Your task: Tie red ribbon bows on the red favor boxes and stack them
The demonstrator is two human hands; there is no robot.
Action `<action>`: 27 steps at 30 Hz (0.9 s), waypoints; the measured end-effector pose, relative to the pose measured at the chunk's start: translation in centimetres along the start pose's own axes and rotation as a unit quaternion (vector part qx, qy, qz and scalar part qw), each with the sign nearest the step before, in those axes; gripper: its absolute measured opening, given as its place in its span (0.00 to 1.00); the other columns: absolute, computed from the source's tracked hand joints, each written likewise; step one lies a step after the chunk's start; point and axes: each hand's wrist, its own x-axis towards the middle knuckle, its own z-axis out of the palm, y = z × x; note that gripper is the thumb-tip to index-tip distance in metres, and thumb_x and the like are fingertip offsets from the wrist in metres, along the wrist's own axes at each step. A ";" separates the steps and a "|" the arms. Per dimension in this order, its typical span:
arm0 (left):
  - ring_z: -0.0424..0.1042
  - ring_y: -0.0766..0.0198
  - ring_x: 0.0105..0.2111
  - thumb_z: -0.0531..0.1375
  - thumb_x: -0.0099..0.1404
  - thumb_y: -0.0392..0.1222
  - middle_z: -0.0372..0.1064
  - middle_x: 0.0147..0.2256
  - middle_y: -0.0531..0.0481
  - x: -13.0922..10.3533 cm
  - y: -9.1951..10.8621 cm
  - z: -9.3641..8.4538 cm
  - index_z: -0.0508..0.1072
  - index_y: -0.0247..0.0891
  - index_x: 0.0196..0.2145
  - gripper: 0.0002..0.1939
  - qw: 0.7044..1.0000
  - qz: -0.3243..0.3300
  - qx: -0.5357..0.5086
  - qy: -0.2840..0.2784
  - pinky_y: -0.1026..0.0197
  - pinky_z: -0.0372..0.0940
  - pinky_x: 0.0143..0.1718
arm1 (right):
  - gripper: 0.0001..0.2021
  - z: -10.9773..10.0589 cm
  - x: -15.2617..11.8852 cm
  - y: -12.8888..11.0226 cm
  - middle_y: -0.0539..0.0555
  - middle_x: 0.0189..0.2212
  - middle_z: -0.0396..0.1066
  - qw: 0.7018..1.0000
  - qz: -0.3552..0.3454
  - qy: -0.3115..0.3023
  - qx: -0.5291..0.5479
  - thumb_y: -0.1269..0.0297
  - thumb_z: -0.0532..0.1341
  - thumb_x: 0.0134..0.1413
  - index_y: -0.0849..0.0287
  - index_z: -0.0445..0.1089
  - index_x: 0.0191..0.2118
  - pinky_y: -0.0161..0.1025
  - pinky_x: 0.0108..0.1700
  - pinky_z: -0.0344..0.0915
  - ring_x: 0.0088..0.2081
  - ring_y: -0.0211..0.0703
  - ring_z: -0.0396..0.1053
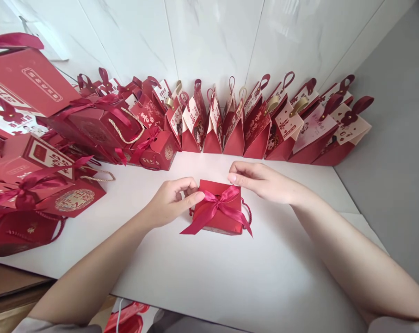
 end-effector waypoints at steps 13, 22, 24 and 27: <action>0.61 0.56 0.58 0.61 0.64 0.45 0.61 0.56 0.45 0.0 -0.5 0.5 0.64 0.43 0.51 0.19 0.991 0.117 0.038 0.060 0.54 0.61 0.57 | 0.14 -1.1 -1.0 -1.3 0.55 0.55 0.63 0.997 -0.041 -0.055 -0.036 0.48 0.64 0.56 0.54 0.70 0.36 0.47 0.56 0.58 0.59 0.52 0.58; 0.52 0.51 0.65 0.59 0.65 0.39 0.53 0.63 0.42 -0.1 -0.6 0.3 0.68 0.42 0.47 0.12 0.987 0.147 0.044 -0.038 0.46 0.51 0.64 | 0.11 -1.3 -0.3 -0.3 0.53 0.64 0.55 0.978 -0.033 -0.198 0.063 0.53 0.64 0.57 0.56 0.72 0.33 0.50 0.61 0.55 0.63 0.53 0.56; 0.52 0.50 0.65 0.56 0.66 0.40 0.54 0.63 0.42 -0.1 -0.5 0.3 0.67 0.41 0.45 0.10 0.990 0.131 0.015 -0.050 0.46 0.51 0.64 | 0.11 -1.0 -0.1 -0.3 0.54 0.64 0.57 0.972 -0.043 -0.211 0.093 0.55 0.63 0.59 0.57 0.73 0.32 0.47 0.58 0.59 0.60 0.51 0.60; 0.55 0.50 0.63 0.56 0.67 0.43 0.55 0.62 0.41 -0.1 -0.6 0.6 0.65 0.41 0.45 0.10 0.992 0.114 -0.028 -0.039 0.46 0.52 0.63 | 0.13 -0.6 0.4 0.0 0.55 0.63 0.58 0.965 -0.052 -0.223 0.126 0.56 0.61 0.62 0.59 0.74 0.32 0.44 0.56 0.61 0.59 0.49 0.61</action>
